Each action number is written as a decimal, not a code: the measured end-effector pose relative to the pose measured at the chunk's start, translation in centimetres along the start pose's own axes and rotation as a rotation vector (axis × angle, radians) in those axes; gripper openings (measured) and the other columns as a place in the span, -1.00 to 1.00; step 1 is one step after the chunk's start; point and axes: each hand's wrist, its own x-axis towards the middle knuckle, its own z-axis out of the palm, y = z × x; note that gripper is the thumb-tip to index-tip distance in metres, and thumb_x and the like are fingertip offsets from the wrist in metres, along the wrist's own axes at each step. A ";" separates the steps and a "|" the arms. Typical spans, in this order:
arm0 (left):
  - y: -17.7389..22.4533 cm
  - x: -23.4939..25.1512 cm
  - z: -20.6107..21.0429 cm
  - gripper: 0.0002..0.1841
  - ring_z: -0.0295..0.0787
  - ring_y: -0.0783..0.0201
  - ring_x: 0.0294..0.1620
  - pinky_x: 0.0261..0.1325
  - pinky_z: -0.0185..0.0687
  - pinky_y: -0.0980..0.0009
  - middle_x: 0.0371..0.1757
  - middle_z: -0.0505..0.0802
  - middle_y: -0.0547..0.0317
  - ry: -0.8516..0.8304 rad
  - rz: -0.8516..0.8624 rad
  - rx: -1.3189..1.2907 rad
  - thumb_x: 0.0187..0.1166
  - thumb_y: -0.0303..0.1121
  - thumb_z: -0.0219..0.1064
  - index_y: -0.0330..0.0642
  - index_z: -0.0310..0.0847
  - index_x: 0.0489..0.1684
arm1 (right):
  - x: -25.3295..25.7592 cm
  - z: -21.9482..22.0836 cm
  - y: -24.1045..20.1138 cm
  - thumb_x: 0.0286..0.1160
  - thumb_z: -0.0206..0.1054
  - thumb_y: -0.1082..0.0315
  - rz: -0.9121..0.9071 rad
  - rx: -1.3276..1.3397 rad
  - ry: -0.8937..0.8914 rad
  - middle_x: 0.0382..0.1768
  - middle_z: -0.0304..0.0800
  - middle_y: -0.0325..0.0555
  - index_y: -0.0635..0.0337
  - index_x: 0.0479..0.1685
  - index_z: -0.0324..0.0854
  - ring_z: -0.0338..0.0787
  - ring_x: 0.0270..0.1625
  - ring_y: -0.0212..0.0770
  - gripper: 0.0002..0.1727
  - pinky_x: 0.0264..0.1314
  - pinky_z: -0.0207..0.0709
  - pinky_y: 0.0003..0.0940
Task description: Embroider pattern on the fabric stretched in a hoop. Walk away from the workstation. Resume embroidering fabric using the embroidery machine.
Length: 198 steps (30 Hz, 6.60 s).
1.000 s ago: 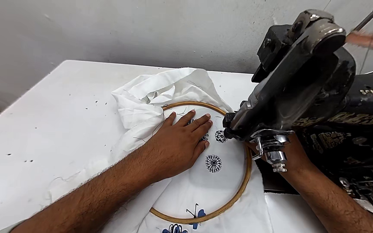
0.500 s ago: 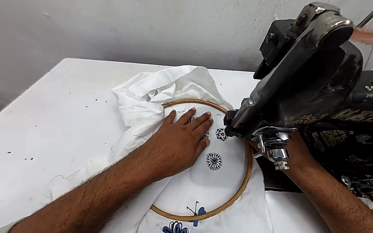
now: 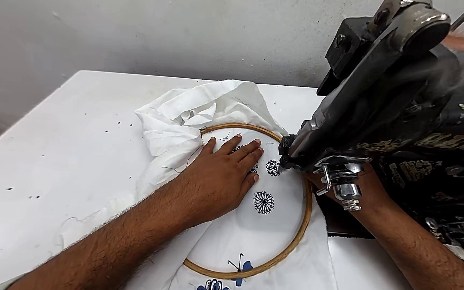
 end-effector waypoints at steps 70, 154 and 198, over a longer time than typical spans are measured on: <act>0.3 -0.2 0.1 -0.35 0.15 -0.05 0.86 0.68 0.06 -0.44 0.84 0.35 0.34 0.027 -0.031 0.012 0.82 0.15 -0.20 0.12 0.28 0.82 | -0.3 0.7 1.2 0.27 0.41 0.29 -0.118 0.063 0.019 -0.24 0.74 -0.31 0.17 -0.11 0.70 0.67 -0.07 -0.72 -0.76 0.10 0.45 -0.80; 0.9 -0.5 -0.1 -0.37 0.16 -0.04 0.85 0.62 0.16 -0.43 0.84 0.36 0.35 0.011 -0.019 0.043 0.81 0.10 -0.19 0.12 0.32 0.80 | 0.5 0.0 0.5 0.15 0.57 0.28 -0.101 -0.076 -0.059 -0.23 0.81 -0.16 0.16 -0.14 0.77 0.78 -0.06 -0.39 -0.71 0.07 0.63 -0.36; 1.3 -0.5 0.1 -0.38 0.18 -0.05 0.85 0.62 0.15 -0.44 0.84 0.36 0.35 0.014 -0.006 0.038 0.82 0.09 -0.17 0.10 0.34 0.78 | 0.1 -0.8 -0.9 0.20 0.53 0.40 0.031 -0.096 -0.077 -0.34 0.73 -0.20 0.15 -0.20 0.70 0.72 -0.20 -0.45 -0.80 -0.08 0.56 -0.45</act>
